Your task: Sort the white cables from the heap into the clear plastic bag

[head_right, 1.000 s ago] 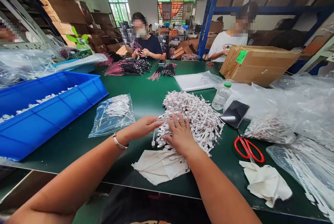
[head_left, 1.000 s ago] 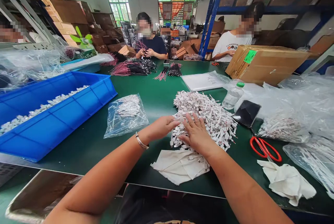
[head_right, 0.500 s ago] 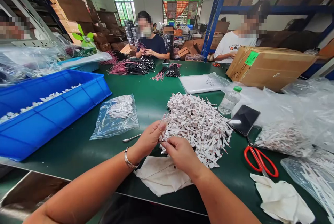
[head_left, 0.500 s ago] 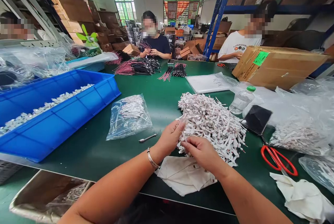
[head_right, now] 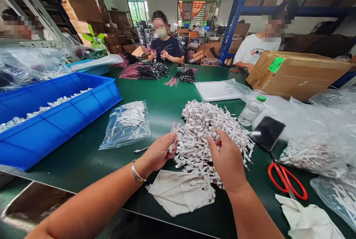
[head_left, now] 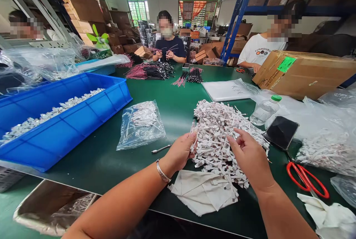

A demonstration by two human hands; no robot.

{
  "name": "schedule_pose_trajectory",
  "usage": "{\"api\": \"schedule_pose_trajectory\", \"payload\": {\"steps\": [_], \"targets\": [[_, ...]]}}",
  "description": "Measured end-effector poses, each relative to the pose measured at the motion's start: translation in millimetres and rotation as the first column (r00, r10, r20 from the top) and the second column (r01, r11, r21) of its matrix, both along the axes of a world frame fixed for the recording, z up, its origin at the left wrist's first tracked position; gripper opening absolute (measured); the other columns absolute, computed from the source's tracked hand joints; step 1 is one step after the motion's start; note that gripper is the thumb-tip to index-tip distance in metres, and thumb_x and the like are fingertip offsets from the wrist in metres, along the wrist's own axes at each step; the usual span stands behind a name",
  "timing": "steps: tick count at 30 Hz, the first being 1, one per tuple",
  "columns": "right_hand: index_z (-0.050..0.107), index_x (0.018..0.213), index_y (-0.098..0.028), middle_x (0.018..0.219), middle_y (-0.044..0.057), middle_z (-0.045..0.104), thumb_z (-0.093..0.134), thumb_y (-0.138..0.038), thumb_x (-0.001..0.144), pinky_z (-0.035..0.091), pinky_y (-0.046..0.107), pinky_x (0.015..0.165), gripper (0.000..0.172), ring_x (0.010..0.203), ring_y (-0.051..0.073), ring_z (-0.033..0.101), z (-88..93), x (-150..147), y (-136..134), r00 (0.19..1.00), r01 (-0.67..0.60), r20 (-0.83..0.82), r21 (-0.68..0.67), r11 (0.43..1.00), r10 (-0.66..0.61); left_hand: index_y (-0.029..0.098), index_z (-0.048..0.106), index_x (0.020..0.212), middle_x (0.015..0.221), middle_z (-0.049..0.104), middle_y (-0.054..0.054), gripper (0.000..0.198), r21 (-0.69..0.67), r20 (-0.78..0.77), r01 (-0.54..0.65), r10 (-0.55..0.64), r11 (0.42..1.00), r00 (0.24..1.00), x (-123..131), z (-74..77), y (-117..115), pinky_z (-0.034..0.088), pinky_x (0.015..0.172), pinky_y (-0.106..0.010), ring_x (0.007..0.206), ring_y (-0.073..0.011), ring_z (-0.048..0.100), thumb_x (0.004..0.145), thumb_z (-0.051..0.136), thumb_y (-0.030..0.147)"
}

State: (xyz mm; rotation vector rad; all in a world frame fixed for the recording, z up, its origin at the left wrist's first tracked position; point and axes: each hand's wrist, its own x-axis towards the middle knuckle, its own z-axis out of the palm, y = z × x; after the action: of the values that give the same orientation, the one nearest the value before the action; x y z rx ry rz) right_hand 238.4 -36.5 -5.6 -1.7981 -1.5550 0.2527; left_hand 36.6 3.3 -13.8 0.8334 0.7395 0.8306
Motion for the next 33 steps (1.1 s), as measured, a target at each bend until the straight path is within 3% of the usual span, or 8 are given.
{"api": "schedule_pose_trajectory", "payload": {"steps": [3, 7, 12, 16, 24, 28, 31, 33], "targets": [[0.057, 0.116, -0.016, 0.074, 0.004, 0.060, 0.046, -0.055, 0.083, 0.046, 0.031, 0.063, 0.052, 0.066, 0.019, 0.056, 0.6, -12.4, -5.2, 0.918, -0.313, -0.279, -0.071, 0.947, 0.282, 0.017, 0.042, 0.070, 0.054, 0.038, 0.007, 0.039, 0.046, 0.015, 0.237, -0.238, 0.970, 0.971, -1.6, 6.4, -7.5, 0.018, 0.041, -0.019, 0.043, -0.0035, 0.027, 0.078, 0.056, 0.052], [0.049, 0.128, -0.021, 0.119, 0.012, 0.058, 0.040, -0.059, 0.085, 0.039, 0.043, 0.097, 0.059, 0.113, 0.026, 0.051, -3.6, -33.9, -15.8, 0.595, -0.698, -0.587, -0.038, 0.715, 0.549, 0.016, 0.045, 0.071, 0.053, 0.039, 0.006, 0.042, 0.001, 0.040, 0.560, -0.559, 0.829, 0.828, -3.1, 12.9, -18.8, 0.016, 0.042, -0.021, 0.043, -0.0049, 0.030, 0.076, 0.057, 0.056], [0.055, 0.123, -0.023, 0.131, 0.011, 0.051, 0.031, -0.055, 0.090, 0.037, 0.047, 0.099, 0.053, 0.122, 0.027, 0.045, -10.1, -45.3, -20.6, 0.403, -0.743, -0.789, 0.014, 0.669, 0.464, 0.016, 0.048, 0.074, 0.051, 0.032, 0.008, 0.048, -0.095, 0.095, 0.661, -0.654, 0.745, 0.751, -3.8, 9.3, -22.4, 0.014, 0.041, -0.021, 0.042, -0.0049, 0.026, 0.070, 0.059, 0.062], [0.067, 0.106, -0.022, 0.132, 0.010, 0.050, 0.037, -0.054, 0.088, 0.046, 0.045, 0.090, 0.047, 0.115, 0.028, 0.052, -8.8, -48.0, -18.9, 0.345, -0.760, -0.819, 0.043, 0.648, 0.459, 0.018, 0.054, 0.087, 0.057, 0.044, 0.006, 0.042, 0.097, -0.105, 0.640, -0.631, 0.763, 0.769, -5.3, 6.1, -20.5, 0.032, 0.047, -0.021, 0.048, -0.0074, 0.039, 0.069, 0.066, 0.053], [0.061, 0.116, -0.028, 0.129, 0.006, 0.053, 0.049, -0.052, 0.085, 0.028, 0.041, 0.106, 0.042, 0.122, 0.023, 0.045, 0.1, -46.4, -27.7, 0.374, -0.796, -0.645, 0.146, 0.588, 0.667, 0.017, 0.062, 0.093, 0.088, 0.061, -0.005, 0.027, 0.418, -0.603, 0.681, -0.377, 0.601, 0.703, -11.6, 39.7, -41.1, 0.043, 0.079, -0.028, 0.081, -0.0148, 0.054, 0.089, 0.042, 0.035], [0.045, 0.131, -0.028, 0.135, 0.007, 0.047, 0.061, -0.054, 0.075, 0.036, 0.039, 0.101, 0.064, 0.123, 0.024, 0.043, -6.1, -48.0, -30.8, 0.396, -0.742, -0.672, 0.167, 0.649, 0.626, 0.016, 0.058, 0.078, 0.079, 0.058, -0.004, 0.033, 0.540, -0.635, 0.411, 0.035, 0.735, 0.772, -27.3, 30.9, -57.3, 0.042, 0.071, -0.027, 0.074, -0.0141, 0.050, 0.091, 0.036, 0.037], [0.053, 0.123, -0.025, 0.129, 0.009, 0.050, 0.055, -0.053, 0.080, 0.044, 0.036, 0.090, 0.052, 0.116, 0.023, 0.048, -8.5, -49.5, -28.6, 0.427, -0.693, -0.706, 0.146, 0.706, 0.565, 0.017, 0.056, 0.079, 0.078, 0.057, -0.003, 0.030, 0.600, -0.616, 0.163, 0.323, 0.783, 0.719, -44.5, 7.8, -62.2, 0.042, 0.072, -0.027, 0.074, -0.0140, 0.050, 0.091, 0.038, 0.036], [0.059, 0.114, -0.023, 0.123, 0.009, 0.054, 0.052, -0.051, 0.084, 0.044, 0.035, 0.090, 0.042, 0.114, 0.023, 0.050, -7.5, -50.3, -26.7, 0.476, -0.668, -0.693, 0.117, 0.735, 0.542, 0.017, 0.058, 0.083, 0.082, 0.059, -0.003, 0.025, 0.599, -0.619, 0.087, 0.392, 0.796, 0.680, -53.0, -6.8, -62.5, 0.042, 0.074, -0.026, 0.077, -0.0144, 0.053, 0.089, 0.042, 0.036]]}}
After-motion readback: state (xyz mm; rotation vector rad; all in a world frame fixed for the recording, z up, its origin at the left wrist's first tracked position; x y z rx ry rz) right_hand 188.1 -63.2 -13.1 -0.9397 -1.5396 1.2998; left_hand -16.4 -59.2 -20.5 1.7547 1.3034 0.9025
